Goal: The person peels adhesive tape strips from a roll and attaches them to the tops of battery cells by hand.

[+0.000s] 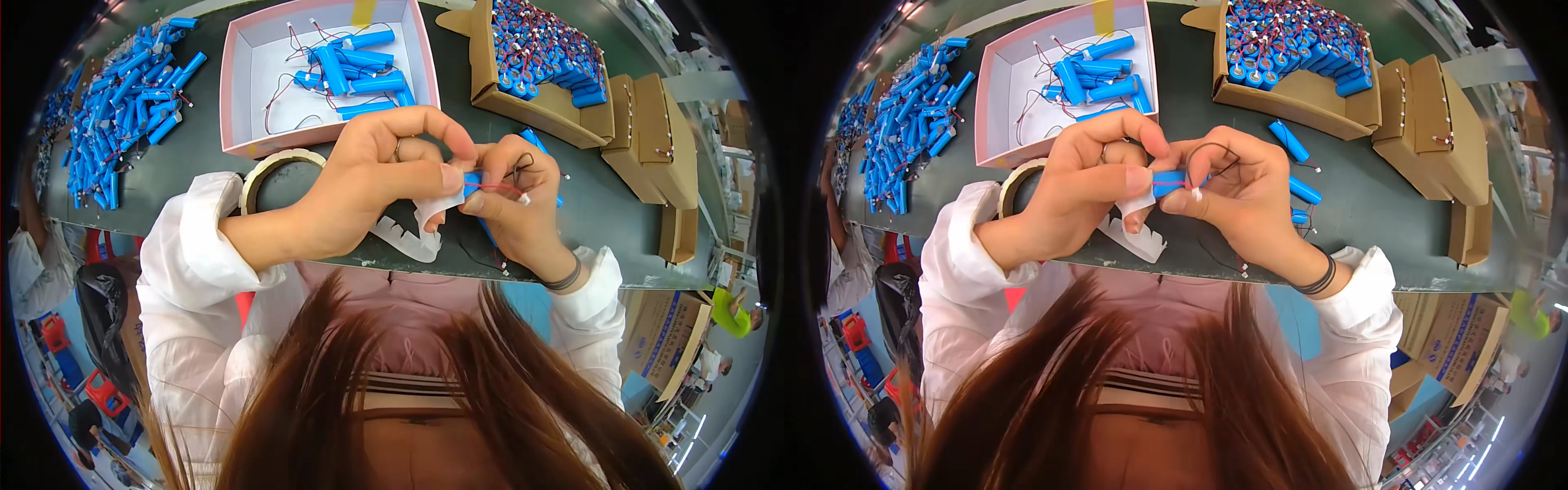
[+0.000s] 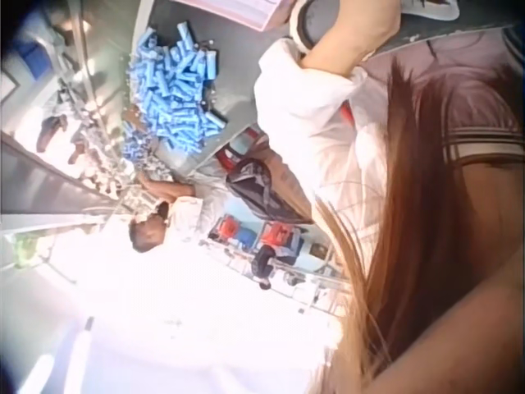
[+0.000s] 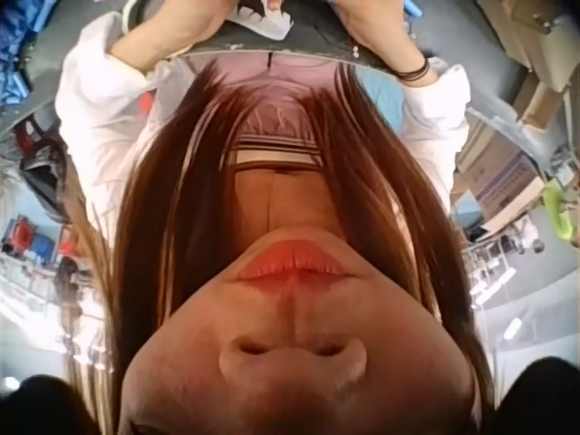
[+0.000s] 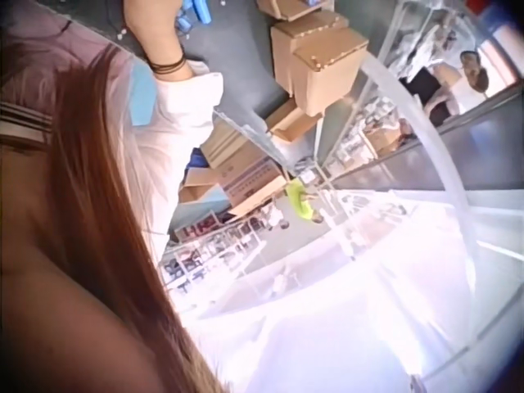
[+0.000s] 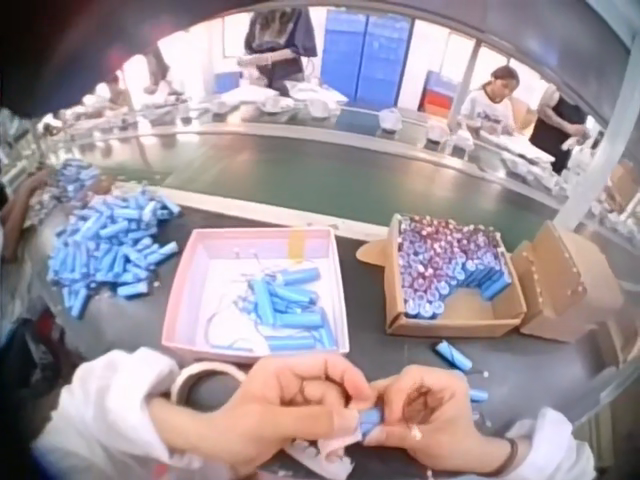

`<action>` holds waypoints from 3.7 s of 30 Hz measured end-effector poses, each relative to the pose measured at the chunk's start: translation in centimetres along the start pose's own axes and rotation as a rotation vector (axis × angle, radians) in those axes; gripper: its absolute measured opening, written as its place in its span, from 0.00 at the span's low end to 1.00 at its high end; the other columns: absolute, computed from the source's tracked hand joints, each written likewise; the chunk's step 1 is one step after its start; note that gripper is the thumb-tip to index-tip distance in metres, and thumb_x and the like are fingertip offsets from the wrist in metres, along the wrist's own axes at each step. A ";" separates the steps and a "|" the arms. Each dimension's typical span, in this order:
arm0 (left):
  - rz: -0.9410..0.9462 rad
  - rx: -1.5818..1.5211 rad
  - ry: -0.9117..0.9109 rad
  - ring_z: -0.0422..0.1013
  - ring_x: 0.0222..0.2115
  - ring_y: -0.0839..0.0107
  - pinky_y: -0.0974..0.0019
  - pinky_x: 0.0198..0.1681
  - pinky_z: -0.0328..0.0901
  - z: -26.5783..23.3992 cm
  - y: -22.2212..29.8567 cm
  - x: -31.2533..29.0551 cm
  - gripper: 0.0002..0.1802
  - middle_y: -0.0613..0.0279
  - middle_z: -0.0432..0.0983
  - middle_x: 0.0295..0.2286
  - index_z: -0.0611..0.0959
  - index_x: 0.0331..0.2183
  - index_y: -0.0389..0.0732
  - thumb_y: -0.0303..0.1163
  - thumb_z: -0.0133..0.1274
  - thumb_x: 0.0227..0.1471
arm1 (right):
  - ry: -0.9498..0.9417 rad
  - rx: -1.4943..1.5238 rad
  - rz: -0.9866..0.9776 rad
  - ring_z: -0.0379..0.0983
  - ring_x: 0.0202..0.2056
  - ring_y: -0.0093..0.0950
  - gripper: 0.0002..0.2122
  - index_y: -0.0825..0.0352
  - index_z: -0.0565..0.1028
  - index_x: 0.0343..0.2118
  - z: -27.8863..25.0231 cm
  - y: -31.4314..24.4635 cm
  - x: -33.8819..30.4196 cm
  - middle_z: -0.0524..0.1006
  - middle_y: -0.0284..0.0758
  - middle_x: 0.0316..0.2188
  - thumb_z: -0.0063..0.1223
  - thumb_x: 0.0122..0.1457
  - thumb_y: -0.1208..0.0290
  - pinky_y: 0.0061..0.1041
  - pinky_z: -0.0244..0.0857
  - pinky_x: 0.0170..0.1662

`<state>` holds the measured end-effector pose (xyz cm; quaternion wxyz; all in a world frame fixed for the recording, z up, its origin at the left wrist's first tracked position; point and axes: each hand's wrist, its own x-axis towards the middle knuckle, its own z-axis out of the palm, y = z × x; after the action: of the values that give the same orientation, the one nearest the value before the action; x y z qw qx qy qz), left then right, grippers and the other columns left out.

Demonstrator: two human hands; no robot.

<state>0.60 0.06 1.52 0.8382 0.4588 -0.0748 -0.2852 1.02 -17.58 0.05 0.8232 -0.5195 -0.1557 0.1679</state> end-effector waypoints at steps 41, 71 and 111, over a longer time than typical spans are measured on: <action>0.625 0.825 0.142 0.73 0.24 0.75 0.78 0.25 0.65 0.2 -1.3 -0.2 0.11 0.61 0.75 0.26 0.75 0.31 0.33 0.14 0.49 0.40 | 0.247 -0.020 0.199 0.67 0.27 0.18 0.07 0.70 0.65 0.30 2.1 0.4 0.8 0.69 0.32 0.25 0.44 0.49 0.75 0.17 0.63 0.29; 0.499 0.522 0.072 0.68 0.29 0.77 0.76 0.32 0.62 0.2 -0.3 -0.5 0.12 0.62 0.69 0.27 0.69 0.35 0.32 0.18 0.48 0.44 | -0.012 -0.031 -0.083 0.59 0.20 0.18 0.12 0.70 0.63 0.40 0.6 -3.6 3.6 0.67 0.36 0.23 0.42 0.57 0.68 0.19 0.55 0.24; 0.381 0.540 0.202 0.66 0.23 0.76 0.76 0.28 0.62 -0.6 -1.6 -0.5 0.11 0.61 0.71 0.22 0.73 0.32 0.36 0.23 0.54 0.42 | -0.217 -1.203 -0.488 0.71 0.26 0.41 0.12 0.70 0.73 0.25 0.8 -4.8 6.7 0.73 0.43 0.23 0.51 0.31 0.77 0.35 0.64 0.25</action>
<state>-0.18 0.11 -0.06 0.7280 0.6677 -0.1486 -0.0465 7.21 -15.93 5.26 0.3832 -0.8189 -0.4180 -0.0887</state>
